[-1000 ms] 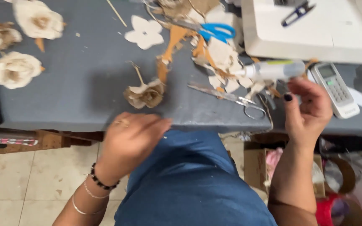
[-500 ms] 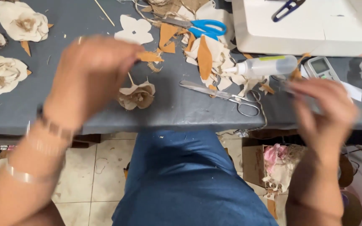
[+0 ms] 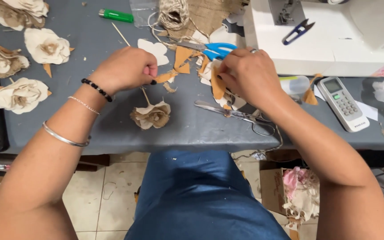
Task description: Assembling decorative flowers from fabric scraps using glue and hand shaping at a workstation.
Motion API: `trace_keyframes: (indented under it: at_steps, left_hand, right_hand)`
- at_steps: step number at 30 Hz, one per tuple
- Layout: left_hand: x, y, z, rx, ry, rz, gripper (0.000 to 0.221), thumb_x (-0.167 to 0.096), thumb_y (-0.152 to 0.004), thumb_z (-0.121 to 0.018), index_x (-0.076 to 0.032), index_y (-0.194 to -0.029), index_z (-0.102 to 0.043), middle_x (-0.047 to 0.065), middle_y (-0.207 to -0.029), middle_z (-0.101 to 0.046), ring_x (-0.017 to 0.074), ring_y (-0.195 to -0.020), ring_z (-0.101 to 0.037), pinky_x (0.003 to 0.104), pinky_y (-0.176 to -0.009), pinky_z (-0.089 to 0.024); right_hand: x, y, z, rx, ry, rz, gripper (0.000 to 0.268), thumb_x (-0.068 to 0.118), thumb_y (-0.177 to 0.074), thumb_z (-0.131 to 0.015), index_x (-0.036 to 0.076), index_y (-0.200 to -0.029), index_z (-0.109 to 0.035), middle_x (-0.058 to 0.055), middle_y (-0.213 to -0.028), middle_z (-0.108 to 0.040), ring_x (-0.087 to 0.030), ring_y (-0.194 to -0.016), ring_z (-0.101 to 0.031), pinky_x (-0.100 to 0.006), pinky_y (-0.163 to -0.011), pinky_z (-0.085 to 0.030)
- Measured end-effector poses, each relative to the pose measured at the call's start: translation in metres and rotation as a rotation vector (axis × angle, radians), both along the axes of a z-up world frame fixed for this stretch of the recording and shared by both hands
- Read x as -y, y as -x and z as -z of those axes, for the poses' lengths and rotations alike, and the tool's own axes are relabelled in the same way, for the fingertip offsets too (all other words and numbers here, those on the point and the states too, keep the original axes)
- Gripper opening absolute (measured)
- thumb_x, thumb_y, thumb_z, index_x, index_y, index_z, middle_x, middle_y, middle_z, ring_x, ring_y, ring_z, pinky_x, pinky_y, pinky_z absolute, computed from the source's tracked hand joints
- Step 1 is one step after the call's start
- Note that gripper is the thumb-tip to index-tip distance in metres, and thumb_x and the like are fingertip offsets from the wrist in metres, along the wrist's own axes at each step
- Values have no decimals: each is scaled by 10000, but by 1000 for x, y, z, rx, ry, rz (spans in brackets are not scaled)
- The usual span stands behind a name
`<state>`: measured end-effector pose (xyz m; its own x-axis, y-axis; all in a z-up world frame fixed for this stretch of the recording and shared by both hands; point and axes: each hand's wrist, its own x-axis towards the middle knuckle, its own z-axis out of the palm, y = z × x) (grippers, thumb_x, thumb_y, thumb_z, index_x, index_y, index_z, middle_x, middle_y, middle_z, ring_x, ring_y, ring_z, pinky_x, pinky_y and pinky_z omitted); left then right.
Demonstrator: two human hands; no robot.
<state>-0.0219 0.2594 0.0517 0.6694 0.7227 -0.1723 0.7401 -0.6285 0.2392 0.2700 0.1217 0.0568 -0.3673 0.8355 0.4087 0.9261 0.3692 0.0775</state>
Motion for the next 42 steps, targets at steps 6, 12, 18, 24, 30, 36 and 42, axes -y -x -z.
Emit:
trace_keyframes:
  at_steps: [6, 12, 18, 24, 30, 36, 42]
  left_hand:
    - [-7, -16, -33, 266, -119, 311, 52, -138, -887, -681, -183, -903, -661, 3, -920, -707, 238, -901, -653, 403, -900, -454]
    - [7, -50, -46, 467, 152, 524, 104, -122, -889, -729, -138, -977, -677, 54, -931, -752, 218, -897, -729, 364, -814, -576]
    - [-3, -44, -2, 367, 269, 497, 187, -181, -816, -815, -149, -960, -699, 54, -820, -767, 263, -834, -759, 409, -779, -590]
    - [3, -48, 2, 614, -31, 456, 164, -179, -922, -748, -158, -1077, -702, 41, -906, -737, 276, -908, -699, 408, -804, -532]
    - [-2, -51, 15, 649, -234, 411, 463, -97, -927, -714, -81, -1373, -589, 98, -1247, -703, 311, -1085, -636, 433, -941, -457]
    - [2, -49, 14, 720, -254, 374, 734, -200, -874, -865, -62, -1486, -485, 118, -1387, -644, 325, -1259, -577, 424, -1070, -435]
    - [-3, -48, 25, 716, -288, 384, 696, -167, -885, -869, -61, -1474, -514, 123, -1349, -678, 342, -1211, -591, 430, -1048, -449]
  right_hand:
    - [3, 12, -30, -25, -90, -100, 70, 55, -942, -779, 81, -947, -715, -73, -994, -737, -279, -804, -687, -405, -683, -499]
    - [-28, -9, -4, -106, -142, -155, 57, 114, -995, -751, 104, -1023, -703, -70, -975, -715, -298, -876, -691, -400, -729, -467]
    - [-19, -4, -6, -177, -182, -126, 67, 129, -992, -707, 160, -1046, -682, -25, -1010, -716, -249, -955, -705, -357, -847, -494]
    - [-19, 1, 5, -7, -147, -98, 305, 387, -1023, -704, 133, -1193, -711, -89, -1304, -654, -286, -1219, -639, -532, -1126, -333]
    - [-34, 14, 15, 85, -289, -98, 217, 258, -971, -864, 100, -1078, -761, -96, -1273, -688, -325, -1270, -635, -584, -1218, -269]
    - [-27, 14, 2, -104, -233, -185, 52, 85, -1055, -779, 65, -1063, -732, -109, -1192, -684, -336, -1212, -661, -555, -1231, -270]
    - [-30, 17, 10, -109, -249, -174, 162, 117, -1019, -837, 17, -1109, -747, -161, -1222, -689, -374, -1222, -630, -585, -1206, -296]
